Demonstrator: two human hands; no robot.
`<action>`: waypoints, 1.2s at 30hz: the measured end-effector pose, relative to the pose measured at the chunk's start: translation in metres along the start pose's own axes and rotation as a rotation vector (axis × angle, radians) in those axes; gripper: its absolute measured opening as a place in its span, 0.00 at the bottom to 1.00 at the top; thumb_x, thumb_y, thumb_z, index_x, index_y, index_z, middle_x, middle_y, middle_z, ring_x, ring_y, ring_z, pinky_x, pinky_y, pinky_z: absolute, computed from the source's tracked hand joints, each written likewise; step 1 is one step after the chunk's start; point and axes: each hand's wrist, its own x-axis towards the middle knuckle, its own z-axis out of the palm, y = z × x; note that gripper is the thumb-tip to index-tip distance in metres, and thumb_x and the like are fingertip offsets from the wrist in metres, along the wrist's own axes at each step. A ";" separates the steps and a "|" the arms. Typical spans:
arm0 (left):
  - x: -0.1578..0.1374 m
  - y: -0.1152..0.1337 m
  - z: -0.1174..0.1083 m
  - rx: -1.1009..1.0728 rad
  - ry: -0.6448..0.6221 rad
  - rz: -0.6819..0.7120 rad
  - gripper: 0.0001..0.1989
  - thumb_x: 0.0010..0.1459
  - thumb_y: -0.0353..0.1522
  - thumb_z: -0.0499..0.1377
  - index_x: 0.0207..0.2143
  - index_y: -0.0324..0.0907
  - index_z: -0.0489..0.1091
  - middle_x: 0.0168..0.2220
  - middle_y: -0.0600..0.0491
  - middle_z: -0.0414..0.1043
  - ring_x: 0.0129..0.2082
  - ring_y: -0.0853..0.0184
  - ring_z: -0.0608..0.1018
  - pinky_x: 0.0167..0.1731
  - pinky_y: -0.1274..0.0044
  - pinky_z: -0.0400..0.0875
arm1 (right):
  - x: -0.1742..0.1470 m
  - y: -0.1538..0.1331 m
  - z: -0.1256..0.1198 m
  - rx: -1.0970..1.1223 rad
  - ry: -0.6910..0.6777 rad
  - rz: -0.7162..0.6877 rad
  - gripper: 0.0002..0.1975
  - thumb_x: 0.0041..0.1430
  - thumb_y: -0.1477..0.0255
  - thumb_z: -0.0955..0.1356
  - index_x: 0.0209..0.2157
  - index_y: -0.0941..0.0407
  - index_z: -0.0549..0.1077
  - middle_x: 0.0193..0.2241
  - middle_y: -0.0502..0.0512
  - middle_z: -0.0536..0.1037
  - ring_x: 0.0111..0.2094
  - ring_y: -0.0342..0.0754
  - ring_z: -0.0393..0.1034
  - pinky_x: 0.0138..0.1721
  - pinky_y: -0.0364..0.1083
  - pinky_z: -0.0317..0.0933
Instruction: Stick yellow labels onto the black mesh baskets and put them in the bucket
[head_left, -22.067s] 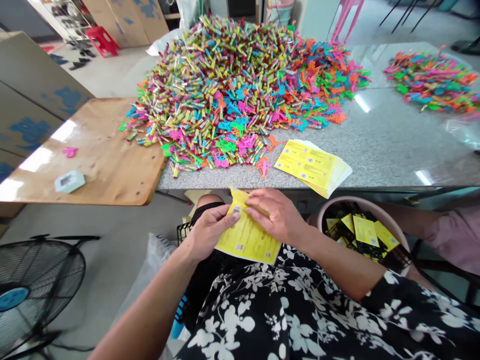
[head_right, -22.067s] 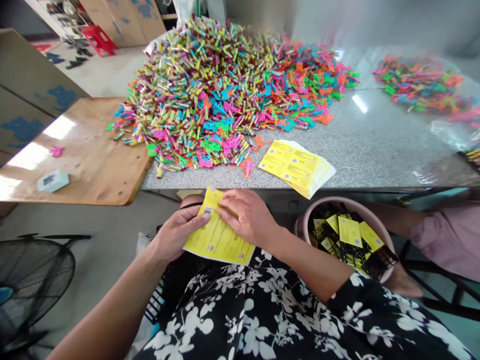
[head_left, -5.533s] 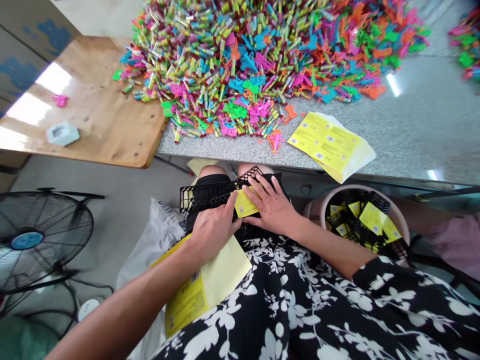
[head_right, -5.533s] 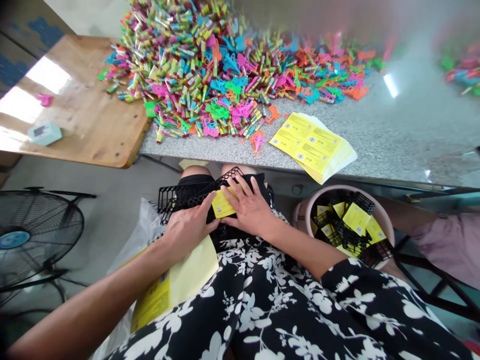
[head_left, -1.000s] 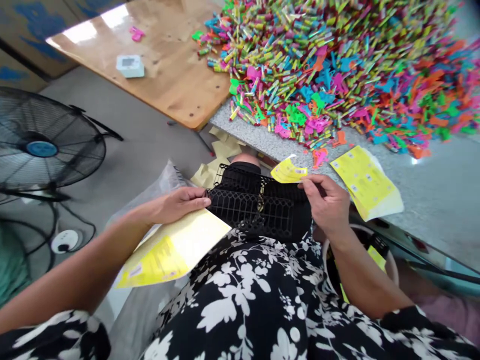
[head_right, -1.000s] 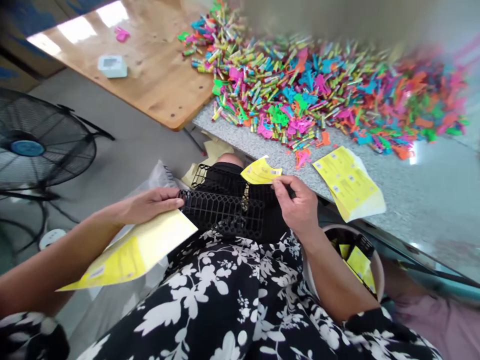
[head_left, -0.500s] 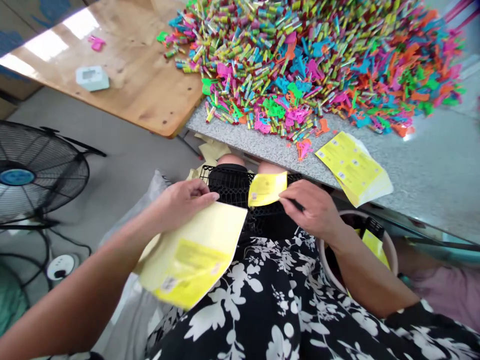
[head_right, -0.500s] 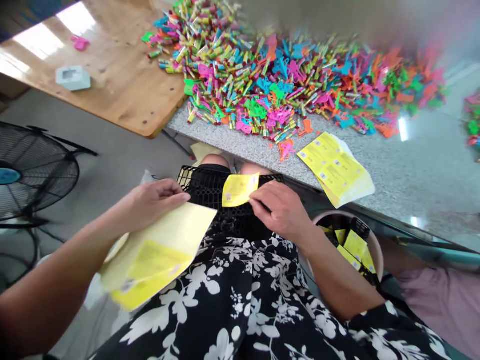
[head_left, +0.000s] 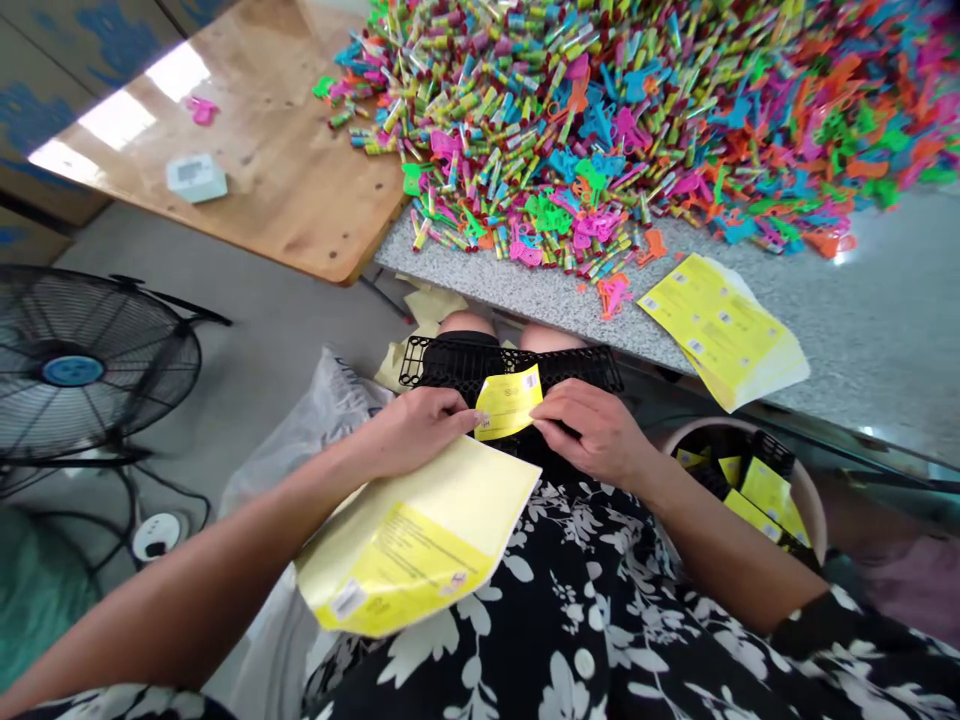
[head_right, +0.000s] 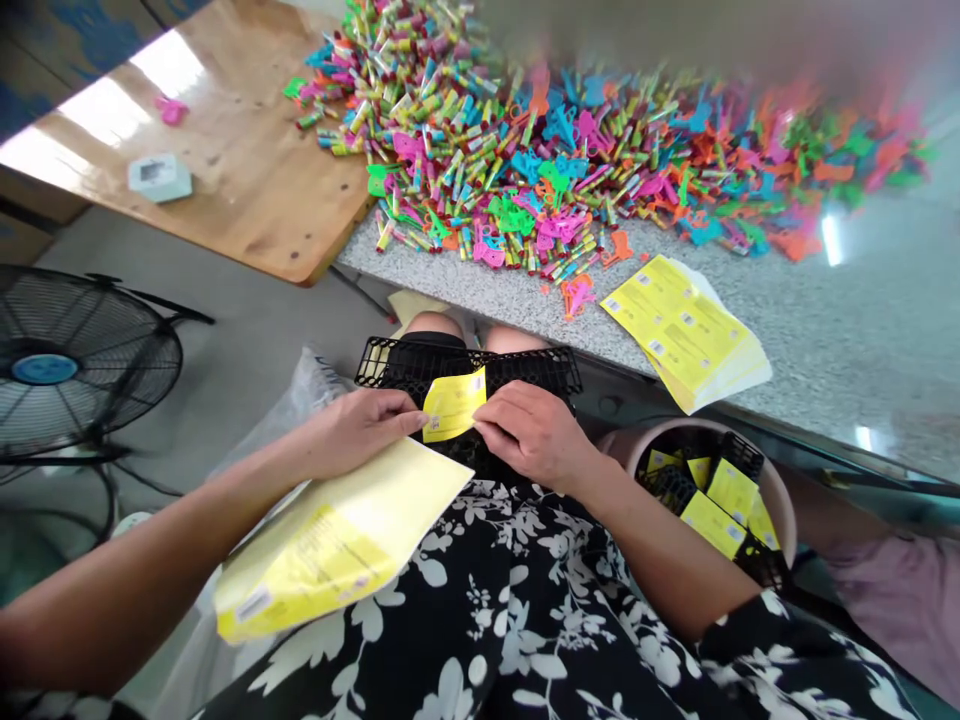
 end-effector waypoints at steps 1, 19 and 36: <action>0.001 -0.001 0.001 0.023 0.030 0.002 0.21 0.64 0.51 0.58 0.31 0.45 0.77 0.23 0.56 0.72 0.22 0.67 0.69 0.22 0.75 0.55 | -0.001 0.002 0.002 0.013 0.018 0.006 0.07 0.70 0.75 0.68 0.46 0.52 0.77 0.38 0.56 0.83 0.41 0.51 0.76 0.47 0.53 0.74; 0.023 -0.004 0.002 0.044 0.036 -0.130 0.17 0.65 0.43 0.56 0.28 0.44 0.75 0.21 0.58 0.68 0.22 0.70 0.66 0.23 0.76 0.54 | -0.006 0.018 0.018 0.031 0.010 0.042 0.07 0.68 0.77 0.70 0.46 0.54 0.75 0.39 0.54 0.82 0.44 0.51 0.74 0.52 0.55 0.69; 0.030 -0.001 0.004 0.092 -0.011 -0.193 0.18 0.64 0.42 0.55 0.24 0.42 0.68 0.20 0.58 0.64 0.21 0.71 0.64 0.23 0.77 0.53 | -0.019 0.024 0.024 0.033 -0.049 0.107 0.06 0.69 0.77 0.70 0.45 0.54 0.75 0.39 0.52 0.82 0.43 0.47 0.74 0.64 0.59 0.62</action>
